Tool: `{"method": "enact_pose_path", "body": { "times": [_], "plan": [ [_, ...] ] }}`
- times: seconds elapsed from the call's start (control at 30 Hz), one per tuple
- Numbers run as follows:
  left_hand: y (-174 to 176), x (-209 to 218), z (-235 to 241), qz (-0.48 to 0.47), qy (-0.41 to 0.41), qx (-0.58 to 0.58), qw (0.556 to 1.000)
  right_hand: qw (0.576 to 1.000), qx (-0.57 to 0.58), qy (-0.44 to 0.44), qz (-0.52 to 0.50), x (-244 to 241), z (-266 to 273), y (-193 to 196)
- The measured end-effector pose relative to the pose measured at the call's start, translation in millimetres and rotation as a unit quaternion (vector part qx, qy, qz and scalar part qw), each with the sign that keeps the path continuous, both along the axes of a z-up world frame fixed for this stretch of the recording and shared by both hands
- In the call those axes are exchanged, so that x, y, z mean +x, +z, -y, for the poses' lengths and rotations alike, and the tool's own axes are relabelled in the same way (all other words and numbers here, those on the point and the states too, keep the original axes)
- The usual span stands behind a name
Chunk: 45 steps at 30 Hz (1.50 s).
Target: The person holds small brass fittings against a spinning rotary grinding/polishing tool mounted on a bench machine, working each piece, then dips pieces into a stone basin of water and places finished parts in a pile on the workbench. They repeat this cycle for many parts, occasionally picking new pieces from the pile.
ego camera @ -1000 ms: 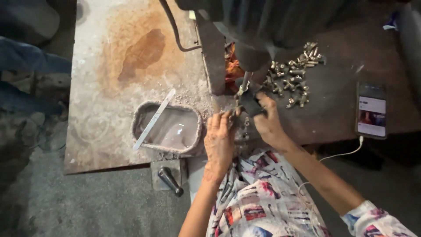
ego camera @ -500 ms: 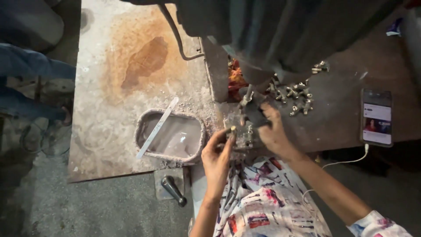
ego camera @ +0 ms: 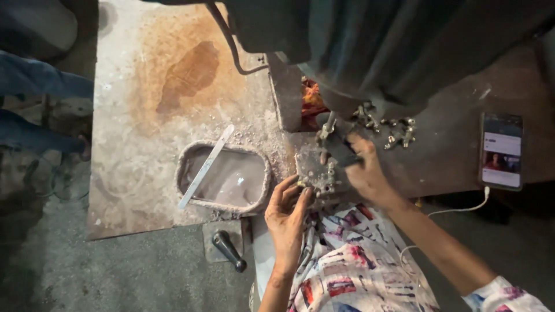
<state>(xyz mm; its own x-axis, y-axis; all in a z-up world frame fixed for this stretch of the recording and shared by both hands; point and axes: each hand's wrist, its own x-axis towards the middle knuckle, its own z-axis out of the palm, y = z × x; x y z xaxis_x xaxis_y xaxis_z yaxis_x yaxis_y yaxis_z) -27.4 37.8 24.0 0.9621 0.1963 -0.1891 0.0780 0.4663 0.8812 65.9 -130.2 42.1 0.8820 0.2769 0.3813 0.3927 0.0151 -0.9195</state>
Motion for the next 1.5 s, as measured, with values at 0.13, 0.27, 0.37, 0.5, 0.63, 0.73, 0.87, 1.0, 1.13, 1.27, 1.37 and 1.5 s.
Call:
{"method": "enact_pose_path", "body": {
  "times": [0.13,0.27,0.37,0.5,0.63,0.73,0.87,1.0,1.13,1.27,1.37,1.5],
  "plan": [
    [-7.7,10.0,0.0,0.026,0.004,-0.001,1.0,0.997,0.064,0.018,-0.05,8.3,3.7,-11.7],
    [63.9,29.4,-5.8,0.055,-0.007,0.06,0.997,0.99,-0.046,-0.029,-0.127,17.8,22.5,-30.4],
    [114.1,39.2,-3.6,0.19,0.078,0.211,0.956,0.987,-0.107,-0.045,-0.107,29.9,31.7,-50.8],
    [62.8,54.1,-0.1,0.466,0.223,0.377,0.769,0.992,-0.068,-0.032,-0.097,23.0,62.8,-135.0],
    [18.5,62.2,-3.0,0.343,0.031,0.522,0.78,0.975,-0.199,-0.058,-0.086,21.9,101.2,-192.9],
    [0.1,55.1,-4.3,0.198,-0.037,0.571,0.796,0.963,-0.258,-0.037,-0.074,-9.0,126.3,-170.3],
    [36.4,49.1,0.2,0.197,0.0,0.525,0.828,0.85,-0.402,0.32,-0.116,-9.6,171.2,-84.7],
    [24.8,36.5,-6.0,0.177,-0.034,0.565,0.805,0.704,-0.544,0.357,-0.284,16.8,173.8,25.2],
    [22.3,18.4,-6.1,0.135,-0.048,0.584,0.799,0.986,0.048,-0.003,-0.162,36.7,211.7,-17.2],
    [21.9,12.8,-7.0,0.12,-0.043,0.588,0.799,0.91,-0.401,-0.007,-0.102,12.3,108.6,-26.6],
    [16.1,6.8,-6.8,0.123,-0.035,0.601,0.789,0.841,-0.494,0.069,0.21,-9.4,67.1,-59.8],
    [19.3,5.7,6.9,0.13,-0.031,0.58,0.804,0.834,-0.48,-0.003,0.272,-13.9,64.3,-68.3]
  ]
}}
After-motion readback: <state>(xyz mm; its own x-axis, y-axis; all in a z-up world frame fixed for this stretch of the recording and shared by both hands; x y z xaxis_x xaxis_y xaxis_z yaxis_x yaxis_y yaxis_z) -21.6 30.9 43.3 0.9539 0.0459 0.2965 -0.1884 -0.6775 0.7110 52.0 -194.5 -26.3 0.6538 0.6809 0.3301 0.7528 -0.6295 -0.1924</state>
